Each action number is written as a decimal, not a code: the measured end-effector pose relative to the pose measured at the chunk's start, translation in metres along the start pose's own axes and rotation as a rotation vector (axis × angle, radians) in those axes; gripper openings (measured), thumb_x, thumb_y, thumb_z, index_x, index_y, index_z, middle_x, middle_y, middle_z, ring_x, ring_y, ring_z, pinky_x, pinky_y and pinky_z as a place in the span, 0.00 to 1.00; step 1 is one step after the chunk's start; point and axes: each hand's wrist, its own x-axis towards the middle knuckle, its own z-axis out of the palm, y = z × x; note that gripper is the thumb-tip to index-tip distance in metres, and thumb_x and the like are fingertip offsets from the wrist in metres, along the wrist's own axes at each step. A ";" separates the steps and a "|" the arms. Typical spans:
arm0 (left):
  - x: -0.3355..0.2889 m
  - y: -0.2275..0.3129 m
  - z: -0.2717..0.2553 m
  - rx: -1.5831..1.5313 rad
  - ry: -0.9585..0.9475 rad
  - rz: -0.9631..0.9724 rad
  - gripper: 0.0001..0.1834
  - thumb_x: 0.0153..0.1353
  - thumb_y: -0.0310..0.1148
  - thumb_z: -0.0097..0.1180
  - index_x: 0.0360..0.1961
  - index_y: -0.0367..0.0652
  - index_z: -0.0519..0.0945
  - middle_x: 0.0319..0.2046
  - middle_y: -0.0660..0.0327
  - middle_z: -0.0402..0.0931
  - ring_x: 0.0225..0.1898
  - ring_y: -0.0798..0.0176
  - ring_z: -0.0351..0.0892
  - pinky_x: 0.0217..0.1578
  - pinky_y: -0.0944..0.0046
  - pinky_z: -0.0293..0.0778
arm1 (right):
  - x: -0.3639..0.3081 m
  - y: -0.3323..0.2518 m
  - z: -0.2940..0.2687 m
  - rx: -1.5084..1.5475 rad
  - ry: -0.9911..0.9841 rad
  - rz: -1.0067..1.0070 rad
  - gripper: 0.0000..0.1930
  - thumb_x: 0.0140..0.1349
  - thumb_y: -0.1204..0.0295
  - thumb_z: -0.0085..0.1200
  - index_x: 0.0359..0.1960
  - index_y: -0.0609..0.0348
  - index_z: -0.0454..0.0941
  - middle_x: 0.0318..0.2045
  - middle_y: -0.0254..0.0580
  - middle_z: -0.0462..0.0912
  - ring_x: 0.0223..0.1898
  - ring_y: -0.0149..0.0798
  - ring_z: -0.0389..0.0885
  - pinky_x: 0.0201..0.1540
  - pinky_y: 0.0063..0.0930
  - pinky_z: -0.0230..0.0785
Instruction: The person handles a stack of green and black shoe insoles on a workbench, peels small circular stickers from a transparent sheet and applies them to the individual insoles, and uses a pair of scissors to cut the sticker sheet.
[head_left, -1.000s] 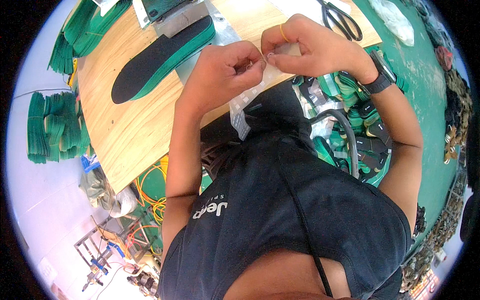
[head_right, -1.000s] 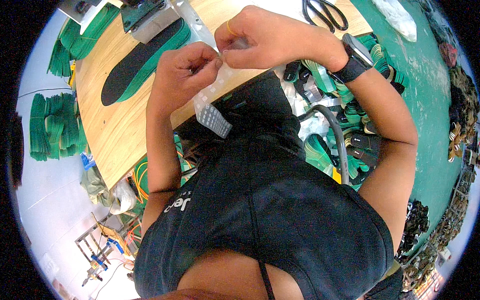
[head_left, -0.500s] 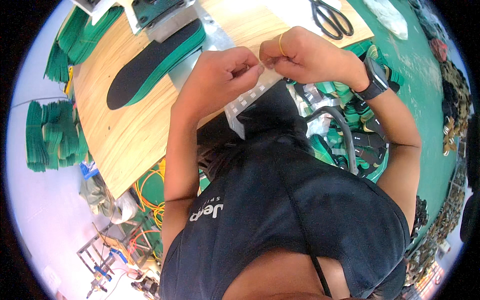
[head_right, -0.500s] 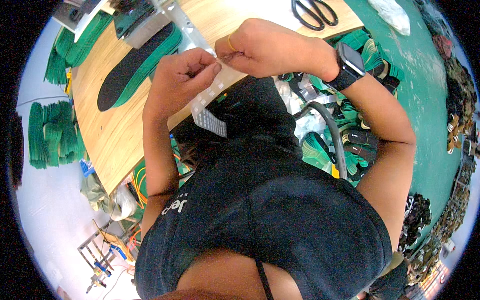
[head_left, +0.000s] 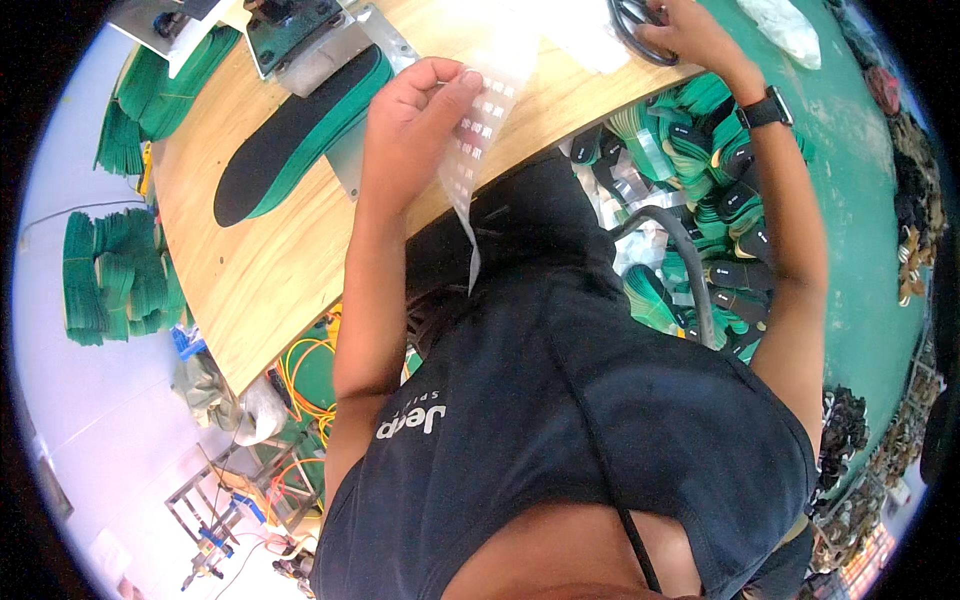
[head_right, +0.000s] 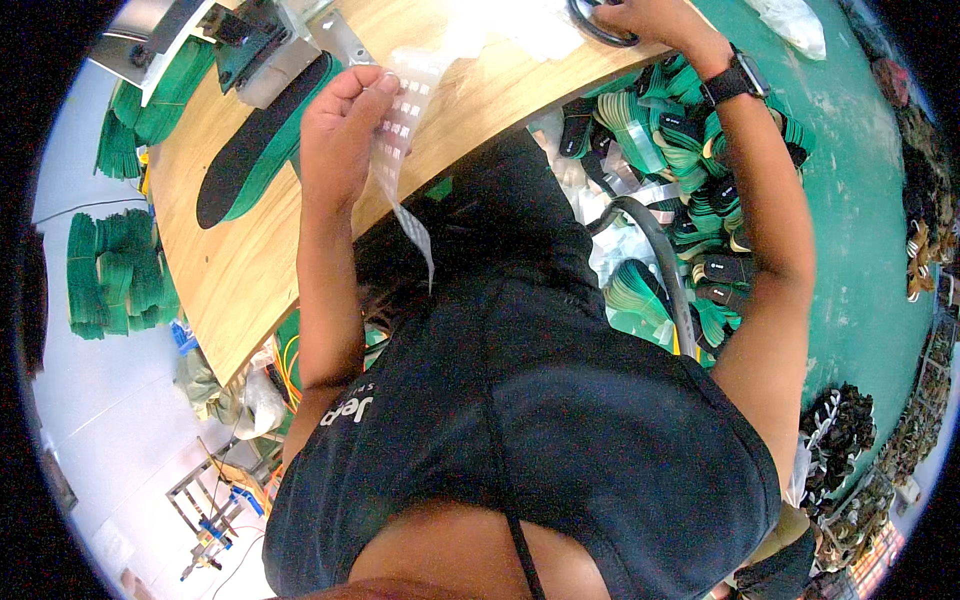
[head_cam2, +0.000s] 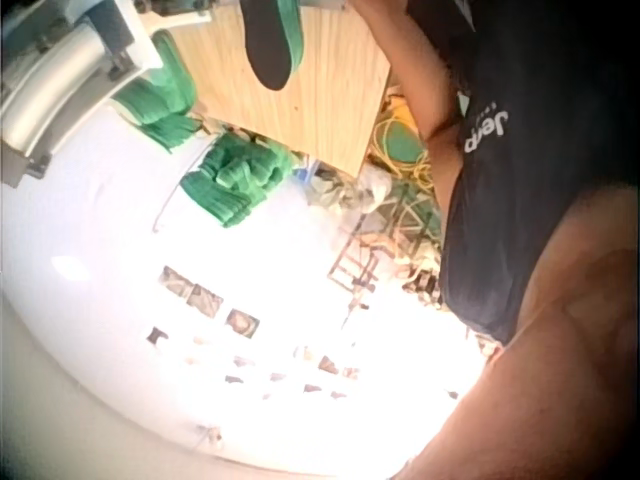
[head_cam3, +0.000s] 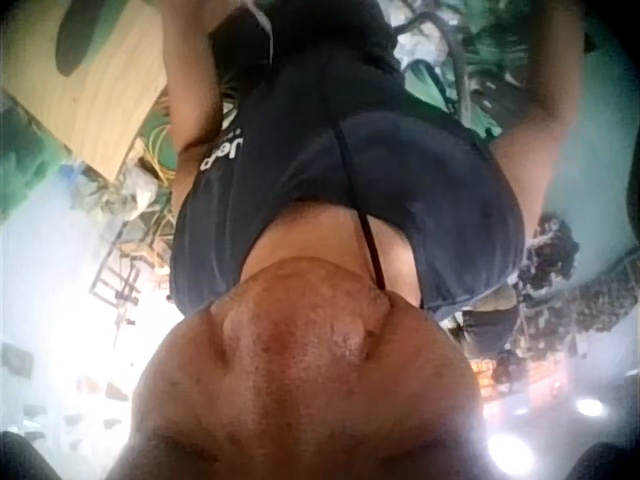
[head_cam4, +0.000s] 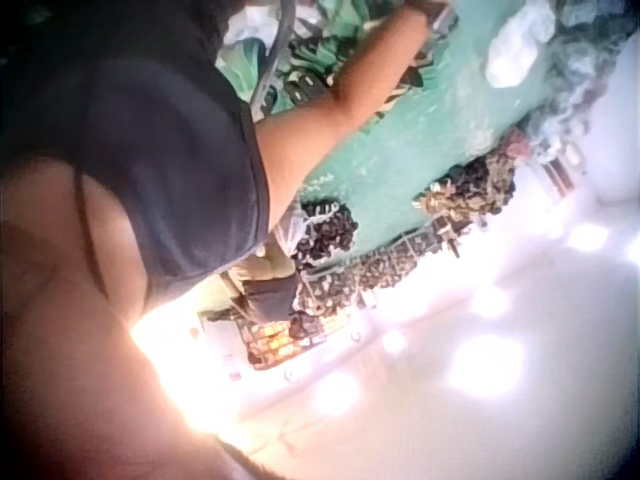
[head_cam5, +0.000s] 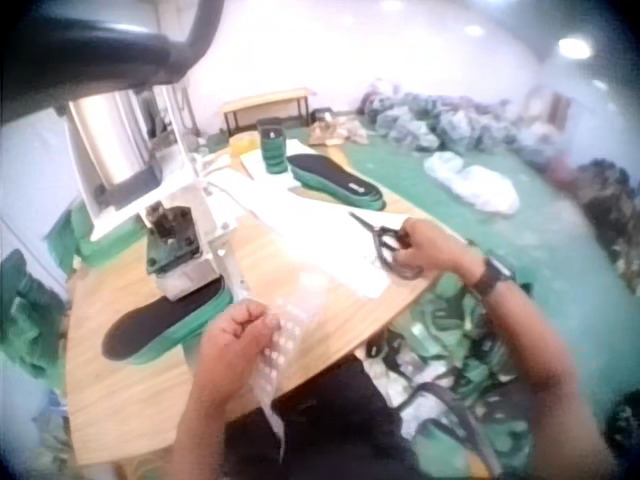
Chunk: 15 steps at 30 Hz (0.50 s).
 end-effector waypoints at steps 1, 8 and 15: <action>0.003 -0.002 0.000 -0.017 0.008 0.023 0.08 0.62 0.31 0.55 0.37 0.36 0.78 0.28 0.63 0.78 0.25 0.73 0.75 0.24 0.73 0.74 | -0.002 -0.004 -0.004 0.041 -0.003 0.063 0.17 0.47 0.67 0.57 0.33 0.71 0.73 0.22 0.52 0.77 0.23 0.42 0.76 0.26 0.36 0.68; 0.009 0.004 0.000 -0.182 0.065 0.155 0.07 0.60 0.26 0.57 0.37 0.34 0.77 0.29 0.62 0.79 0.27 0.74 0.76 0.28 0.71 0.77 | -0.074 0.005 -0.004 1.184 0.060 0.005 0.22 0.64 0.71 0.50 0.58 0.64 0.64 0.38 0.43 0.81 0.33 0.30 0.77 0.34 0.23 0.68; 0.023 0.007 0.011 -0.190 0.086 0.195 0.06 0.61 0.28 0.56 0.36 0.35 0.77 0.29 0.62 0.78 0.27 0.73 0.75 0.27 0.71 0.76 | -0.145 -0.047 0.024 1.152 -0.262 0.012 0.59 0.32 0.38 0.70 0.63 0.64 0.60 0.30 0.29 0.69 0.23 0.19 0.63 0.21 0.10 0.50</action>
